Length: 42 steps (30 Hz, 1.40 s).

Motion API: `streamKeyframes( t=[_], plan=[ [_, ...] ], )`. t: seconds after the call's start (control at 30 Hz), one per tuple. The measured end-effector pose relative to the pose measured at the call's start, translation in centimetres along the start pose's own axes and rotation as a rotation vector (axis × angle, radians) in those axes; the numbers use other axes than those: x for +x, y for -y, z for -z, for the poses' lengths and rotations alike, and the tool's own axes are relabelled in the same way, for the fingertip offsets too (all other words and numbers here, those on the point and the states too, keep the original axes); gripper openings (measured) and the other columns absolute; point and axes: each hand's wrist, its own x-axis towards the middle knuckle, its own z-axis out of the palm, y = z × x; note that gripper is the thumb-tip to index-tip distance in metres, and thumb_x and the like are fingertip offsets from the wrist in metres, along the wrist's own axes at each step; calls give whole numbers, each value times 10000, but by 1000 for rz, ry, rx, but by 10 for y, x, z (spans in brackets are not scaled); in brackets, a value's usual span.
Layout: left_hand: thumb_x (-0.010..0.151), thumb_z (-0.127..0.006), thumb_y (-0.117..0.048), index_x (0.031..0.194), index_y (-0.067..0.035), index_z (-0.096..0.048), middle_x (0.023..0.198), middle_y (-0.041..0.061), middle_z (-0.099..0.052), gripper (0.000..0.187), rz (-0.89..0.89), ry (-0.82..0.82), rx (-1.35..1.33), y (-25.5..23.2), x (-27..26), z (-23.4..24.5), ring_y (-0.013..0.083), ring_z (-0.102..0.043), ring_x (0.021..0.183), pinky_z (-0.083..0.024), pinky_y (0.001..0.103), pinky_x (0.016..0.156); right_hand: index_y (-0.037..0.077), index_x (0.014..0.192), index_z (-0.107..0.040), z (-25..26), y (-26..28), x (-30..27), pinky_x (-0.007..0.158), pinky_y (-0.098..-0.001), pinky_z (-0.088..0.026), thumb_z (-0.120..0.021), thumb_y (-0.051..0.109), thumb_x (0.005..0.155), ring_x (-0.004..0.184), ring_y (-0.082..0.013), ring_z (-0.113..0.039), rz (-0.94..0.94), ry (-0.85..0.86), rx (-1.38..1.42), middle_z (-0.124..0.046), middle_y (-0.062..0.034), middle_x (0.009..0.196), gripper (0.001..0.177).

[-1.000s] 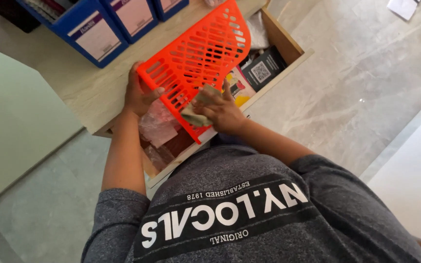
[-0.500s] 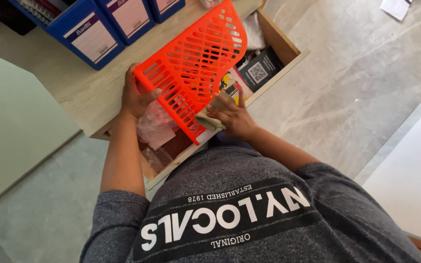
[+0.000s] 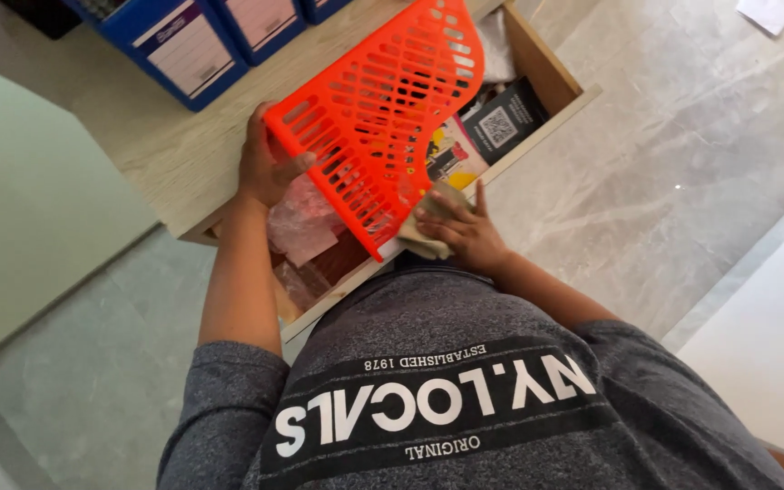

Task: Organizing a desk drawer by removing items, wiping a red plastic organizer tray with a cloth, and then replacing the items.

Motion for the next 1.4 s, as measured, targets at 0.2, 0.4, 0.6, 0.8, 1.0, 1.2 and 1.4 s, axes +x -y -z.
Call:
streamKeyframes(
  t=[0.2, 0.4, 0.6, 0.8, 1.0, 1.2, 1.4],
  plan=[
    [813, -937, -494, 1491, -115, -349, 1302, 304, -567, 975, -19, -20, 7, 2, -2, 6, 502, -608, 1196, -539, 573, 990, 221, 1339, -687, -1, -27, -22, 1191, -748, 70, -639, 119, 881, 1495, -287, -457, -102, 26, -180, -695, 49, 1377, 472],
    [823, -790, -576, 1451, -158, -334, 1458, 149, -411, 882, 175, 77, -116, -39, 0, 13, 328, -564, 1312, -568, 478, 1006, 227, 1290, -744, 11, 10, 11, 1218, -690, 103, -799, 204, 782, 1512, -304, -393, -64, 160, -161, -676, 38, 1421, 512],
    [790, -756, -641, 1425, -162, -364, 1408, 131, -453, 887, 163, 60, 6, -45, 1, 13, 323, -548, 1275, -547, 486, 985, 192, 1308, -670, 4, 13, 29, 1187, -735, 66, -791, 133, 910, 1482, -339, -443, 130, 104, -35, -737, 28, 1355, 420],
    [794, -759, -665, 1442, -169, -347, 1429, 121, -456, 915, 160, 71, -17, -38, 0, 14, 314, -572, 1280, -553, 468, 985, 272, 1378, -648, 4, 26, 63, 1183, -708, 111, -632, 394, 1067, 1519, -297, -359, 357, 155, -32, -693, 69, 1426, 335],
    [808, -778, -622, 1525, -148, -296, 1543, 132, -400, 986, 217, 90, -26, -27, -1, 15, 321, -472, 1414, -481, 492, 1088, 269, 1502, -497, -14, 22, 73, 1180, -734, 83, -833, 382, 1016, 1545, -279, -259, 306, 80, -155, -527, 69, 1576, 602],
    [833, -810, -690, 1557, -181, -268, 1456, 276, -504, 1038, 107, 63, 102, 6, -5, 14, 473, -532, 1329, -475, 583, 1104, 253, 1357, -654, -35, 33, 116, 1173, -753, 11, -356, 292, 1128, 1493, -304, -421, 193, -105, -199, -656, 24, 1431, 378],
    [1072, -176, -674, 1607, -202, -324, 1601, 223, -366, 729, 267, 51, 127, 2, -3, 16, 400, -366, 1481, -305, 525, 1240, 209, 1364, -638, -37, 22, 109, 1140, -809, -23, -459, 276, 1036, 1496, -358, -403, 292, -76, -170, -612, -9, 1491, 379]
  ],
)
